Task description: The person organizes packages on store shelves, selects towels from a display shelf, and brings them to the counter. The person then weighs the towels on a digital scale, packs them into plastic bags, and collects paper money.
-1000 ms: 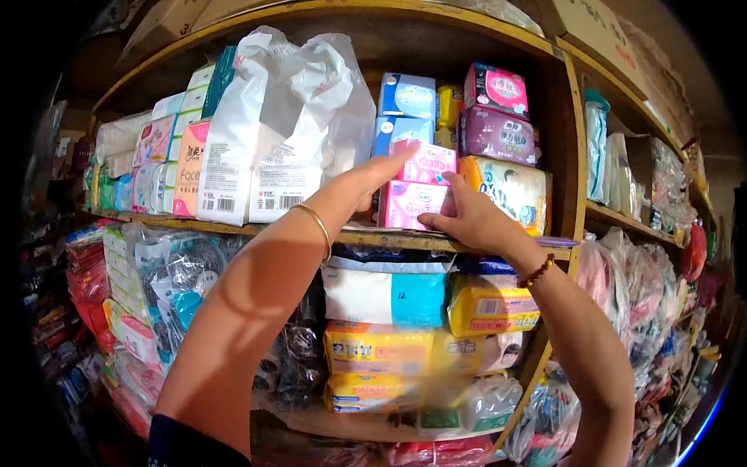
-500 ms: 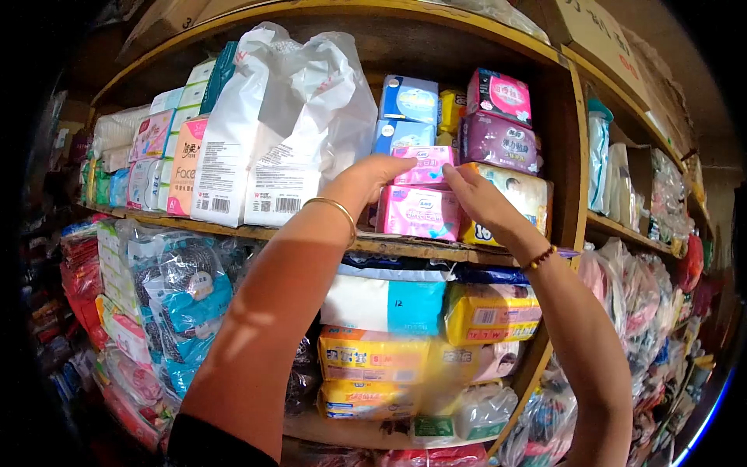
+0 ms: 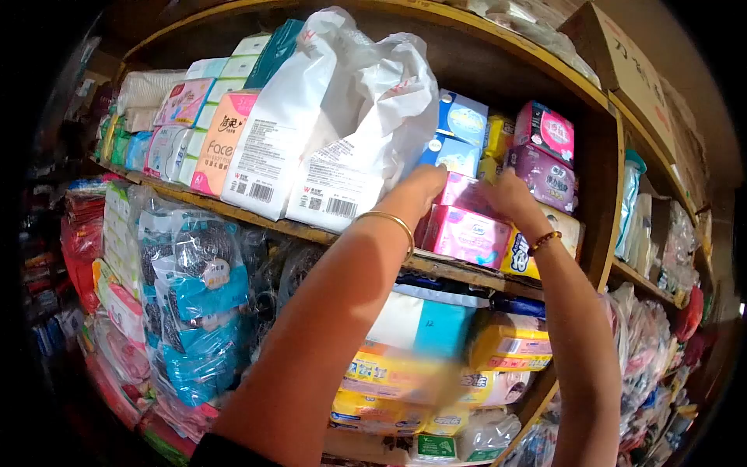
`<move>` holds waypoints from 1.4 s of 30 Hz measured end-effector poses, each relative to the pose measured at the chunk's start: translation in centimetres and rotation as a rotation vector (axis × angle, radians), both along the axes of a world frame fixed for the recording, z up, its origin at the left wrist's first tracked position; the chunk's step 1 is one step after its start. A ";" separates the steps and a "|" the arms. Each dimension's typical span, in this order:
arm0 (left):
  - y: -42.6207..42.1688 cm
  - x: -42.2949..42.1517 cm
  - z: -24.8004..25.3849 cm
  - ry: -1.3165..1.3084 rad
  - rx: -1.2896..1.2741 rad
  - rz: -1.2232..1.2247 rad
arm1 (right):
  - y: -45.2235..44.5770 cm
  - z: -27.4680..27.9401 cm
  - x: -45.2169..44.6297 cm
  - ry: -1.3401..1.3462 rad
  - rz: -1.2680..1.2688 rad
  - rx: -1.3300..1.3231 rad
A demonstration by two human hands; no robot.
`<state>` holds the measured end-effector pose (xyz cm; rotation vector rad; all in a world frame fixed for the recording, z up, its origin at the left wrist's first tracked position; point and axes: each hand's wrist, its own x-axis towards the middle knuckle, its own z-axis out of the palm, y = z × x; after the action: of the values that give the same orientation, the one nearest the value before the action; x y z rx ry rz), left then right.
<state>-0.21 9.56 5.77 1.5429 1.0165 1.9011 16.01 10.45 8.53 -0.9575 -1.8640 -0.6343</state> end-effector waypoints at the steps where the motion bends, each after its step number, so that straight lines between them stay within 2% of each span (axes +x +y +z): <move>1: -0.7 0.3 0.1 -0.008 0.004 -0.003 | 0.3 0.7 0.0 -0.008 -0.003 0.004; 3: -2.1 1.0 0.3 -0.077 -0.065 0.136 | 1.0 1.7 -0.1 0.013 -0.009 -0.300; 5: -0.1 0.2 0.7 -0.109 -0.037 0.054 | 3.1 2.0 0.1 0.024 -0.001 -0.250; 7: 4.8 -2.1 1.8 -0.067 -0.014 -0.056 | 4.0 1.6 0.0 0.109 0.295 -0.450; 8: 5.8 -2.8 2.0 -0.053 -0.008 -0.092 | 4.5 1.5 -0.2 0.108 0.295 -0.454; 10: 6.2 -3.3 1.7 0.149 0.053 0.055 | 5.2 1.1 -0.3 -0.028 0.268 -0.255; 11: 6.4 -3.4 1.6 0.218 0.072 0.103 | 5.5 1.0 0.0 -0.021 0.263 -0.260; 13: 6.7 -3.5 1.4 0.233 0.094 0.049 | 4.9 1.0 0.0 -0.083 0.248 -0.226; 14: 6.8 -3.4 1.3 0.240 0.101 0.031 | 6.3 1.4 0.2 -0.097 0.321 -0.301; 15: 4.1 -2.2 1.0 0.245 0.002 0.073 | 4.8 1.0 0.5 -0.091 0.320 -0.305; 17: 0.9 -0.9 0.5 0.251 -0.096 0.111 | -0.8 -0.4 0.9 0.051 0.382 -0.069; 18: 0.1 -0.6 0.3 0.193 -0.143 0.026 | -1.8 -1.3 1.2 0.051 0.377 -0.068; 20: -0.7 -0.2 0.1 0.132 -0.192 -0.065 | -2.8 -3.3 2.0 -0.226 0.694 0.053; 21: -0.9 -0.1 0.0 0.177 -0.200 -0.050 | -3.1 -4.1 2.2 -0.326 0.677 -0.088; 23: -1.3 0.2 -0.4 0.227 -0.213 -0.040 | -4.0 -5.2 2.5 -0.348 0.402 -0.009; 24: -1.2 0.2 -0.4 0.239 -0.256 -0.069 | -4.9 -5.5 2.4 -0.261 0.496 -0.160; 25: -0.9 -0.3 -0.4 0.249 -0.300 -0.095 | -3.9 -5.7 2.2 -0.273 0.564 -0.051; 26: 3.9 -3.2 -0.6 0.221 -0.080 -0.398 | -4.2 -5.6 2.0 -0.301 0.537 -0.069; 27: 2.9 -2.6 -0.5 0.223 -0.078 -0.394 | -4.6 -5.3 1.8 -0.330 0.512 -0.085; 29: 1.0 -1.4 -0.6 0.232 -0.215 -0.005 | -4.9 -5.0 1.6 -0.352 0.473 -0.077; 30: -0.2 -0.9 -0.5 0.231 -0.225 -0.002 | -5.0 -5.1 1.5 -0.374 0.431 -0.074; 31: -1.5 -0.3 -0.2 0.255 -0.249 0.031 | -5.5 -5.3 1.6 -0.414 0.295 0.082; 32: -3.1 0.4 -0.4 0.278 -0.275 0.064 | -5.1 -5.4 1.9 -0.357 0.327 0.201; 33: -6.7 1.7 -1.1 0.255 -0.236 0.037 | -4.7 -5.8 1.9 -0.300 0.360 0.315; 34: -9.3 2.7 -1.9 0.231 -0.198 0.011 | -5.4 -6.6 1.5 -0.118 0.564 0.230; 35: -7.1 2.0 -2.1 0.200 -0.040 -0.122 | -6.6 -7.4 1.3 0.071 0.758 0.137; 36: -9.5 3.9 -3.1 0.057 0.041 0.022 | -6.9 -8.2 1.0 0.127 0.858 0.167; 37: -8.5 3.0 -3.5 0.039 0.089 -0.174 | -7.2 -9.5 0.7 0.188 0.958 0.177; 38: -12.3 3.5 -7.3 0.065 0.298 -0.430 | -8.8 -11.5 0.3 0.213 1.038 0.172; 39: -15.6 3.9 -9.8 0.108 0.288 -0.263 | -11.1 -14.1 -0.3 0.243 1.125 0.138; 40: -16.5 2.8 -12.4 0.335 0.534 -0.280 | -14.3 -17.6 -0.8 0.264 1.162 0.039; 42: -21.1 1.0 -20.8 0.191 0.397 -0.146 | -18.2 -24.7 -1.9 0.212 1.246 -0.122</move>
<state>0.77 -11.57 -15.06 1.9931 0.5993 1.9620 14.06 -7.73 -16.21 0.1777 -1.8875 0.3302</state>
